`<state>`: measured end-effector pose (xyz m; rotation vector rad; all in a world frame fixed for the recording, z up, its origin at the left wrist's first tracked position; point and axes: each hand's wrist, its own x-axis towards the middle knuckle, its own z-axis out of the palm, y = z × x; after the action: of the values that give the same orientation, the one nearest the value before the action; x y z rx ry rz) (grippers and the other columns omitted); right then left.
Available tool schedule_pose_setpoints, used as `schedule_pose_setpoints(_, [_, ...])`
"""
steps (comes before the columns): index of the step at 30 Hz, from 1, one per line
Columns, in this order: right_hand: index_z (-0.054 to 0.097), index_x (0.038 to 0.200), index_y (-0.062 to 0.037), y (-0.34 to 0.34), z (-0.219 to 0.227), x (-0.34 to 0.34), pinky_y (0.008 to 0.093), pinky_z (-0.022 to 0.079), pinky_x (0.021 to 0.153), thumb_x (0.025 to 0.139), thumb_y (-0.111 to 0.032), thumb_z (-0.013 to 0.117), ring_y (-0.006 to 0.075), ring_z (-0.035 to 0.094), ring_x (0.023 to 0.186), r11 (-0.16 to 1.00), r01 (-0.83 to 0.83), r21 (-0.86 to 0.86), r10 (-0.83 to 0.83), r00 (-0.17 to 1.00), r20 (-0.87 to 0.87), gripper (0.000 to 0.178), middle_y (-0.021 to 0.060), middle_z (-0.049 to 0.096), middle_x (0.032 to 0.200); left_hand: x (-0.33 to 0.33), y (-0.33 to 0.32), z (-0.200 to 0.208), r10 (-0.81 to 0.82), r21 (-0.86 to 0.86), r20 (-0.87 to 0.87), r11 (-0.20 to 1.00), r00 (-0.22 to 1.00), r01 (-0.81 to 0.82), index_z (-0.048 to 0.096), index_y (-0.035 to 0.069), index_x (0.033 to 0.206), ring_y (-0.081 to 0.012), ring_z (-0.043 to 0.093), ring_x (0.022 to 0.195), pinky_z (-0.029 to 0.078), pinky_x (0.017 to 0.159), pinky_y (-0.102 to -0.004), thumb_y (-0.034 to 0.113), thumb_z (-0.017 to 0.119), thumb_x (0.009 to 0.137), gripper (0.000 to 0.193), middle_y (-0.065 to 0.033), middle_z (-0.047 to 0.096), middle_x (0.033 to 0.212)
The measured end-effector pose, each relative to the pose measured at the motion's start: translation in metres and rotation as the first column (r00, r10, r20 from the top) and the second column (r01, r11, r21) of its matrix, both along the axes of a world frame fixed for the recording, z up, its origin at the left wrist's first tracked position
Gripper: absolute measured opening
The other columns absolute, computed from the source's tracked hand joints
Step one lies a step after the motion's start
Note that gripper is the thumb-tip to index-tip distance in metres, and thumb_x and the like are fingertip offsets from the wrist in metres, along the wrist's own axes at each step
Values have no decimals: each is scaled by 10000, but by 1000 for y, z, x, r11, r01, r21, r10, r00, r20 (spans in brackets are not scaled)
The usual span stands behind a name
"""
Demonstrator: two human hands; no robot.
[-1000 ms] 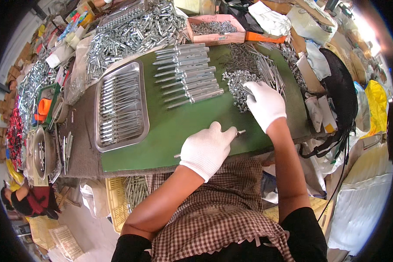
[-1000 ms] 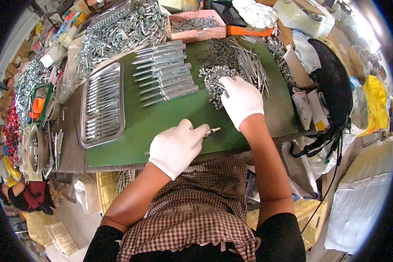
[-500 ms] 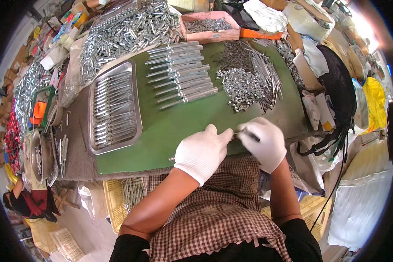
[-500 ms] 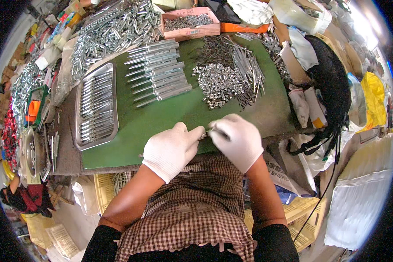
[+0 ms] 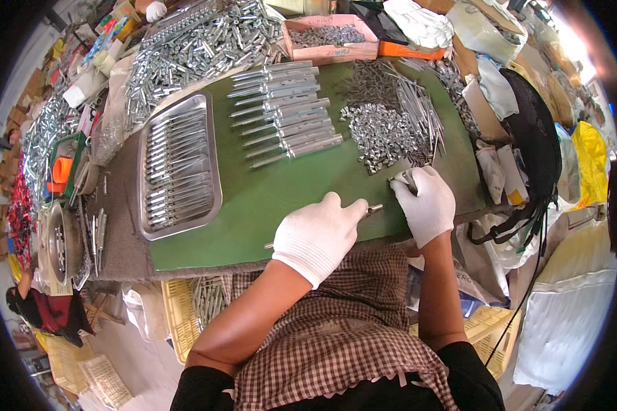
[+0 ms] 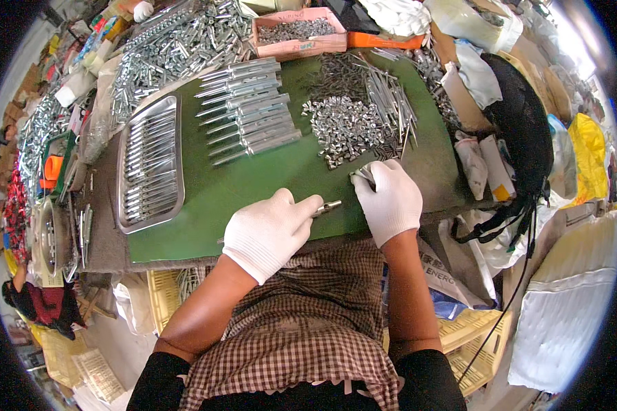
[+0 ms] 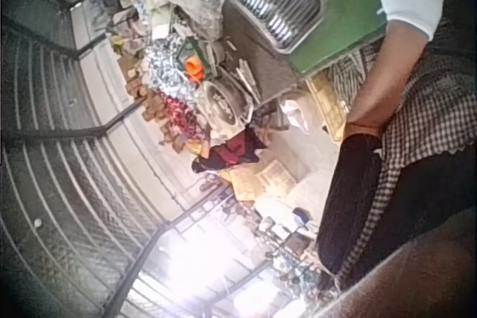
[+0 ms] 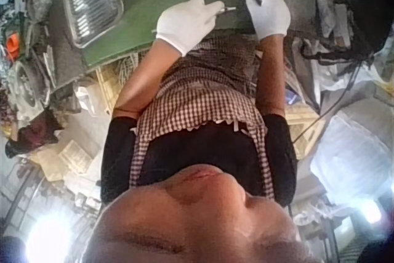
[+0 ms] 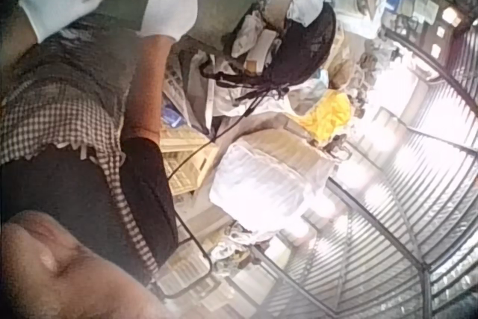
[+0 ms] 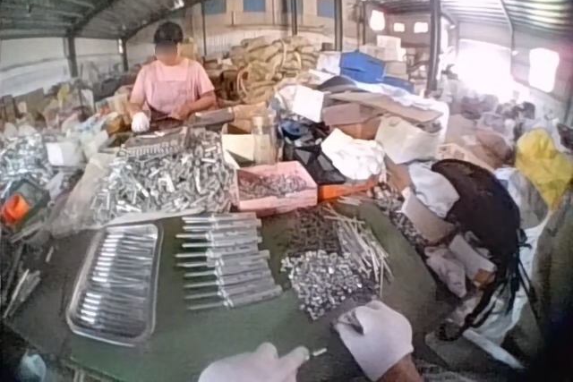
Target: The person assembles metal components by picking up small metal clips from the work surface and attaching them onto metal shafts by hand.
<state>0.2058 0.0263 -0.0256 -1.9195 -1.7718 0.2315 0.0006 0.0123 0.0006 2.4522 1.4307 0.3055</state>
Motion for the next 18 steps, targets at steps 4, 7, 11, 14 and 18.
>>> schedule_pose_setpoints(4, [670,874,-86,4,3,1,397,502,692,811,-217,709,328,639,791,993,-92,74,92,996,0,150,119,646,865,0,0,0,-7,18,5,1000,1000,7,631,215,1063,-318,610,593,516,524,-432,226,576,890,181,-111,549,763])
schedule_pose_setpoints(7, [676,892,-91,0,4,1,386,506,691,808,-186,705,314,642,785,978,-200,60,203,977,-57,130,115,641,857,-1,1,-3,1,18,15,1000,1000,-1,629,219,1063,-318,608,589,513,520,-434,227,577,890,181,-110,547,761])
schedule_pose_setpoints(11, [675,893,-97,-22,14,-9,359,506,663,793,-116,704,275,642,748,943,-332,2,317,900,-300,106,99,637,842,-3,0,-6,-11,25,42,1000,999,10,625,215,1070,-328,604,589,507,517,-440,227,579,889,187,-114,546,764])
schedule_pose_setpoints(14, [665,869,-98,-28,11,-16,367,505,646,778,-106,712,284,639,733,945,-322,49,323,910,-259,102,97,644,847,-2,0,-3,-24,7,46,1000,999,24,623,210,1081,-333,605,598,506,521,-443,228,581,889,198,-118,548,770])
schedule_pose_setpoints(18, [631,830,-85,-28,11,-21,390,503,638,769,-99,714,309,634,736,939,-342,48,345,924,-164,104,97,651,854,-4,1,-2,-28,-21,31,999,999,29,620,209,1110,-335,610,618,508,529,-444,230,578,892,224,-127,551,789])
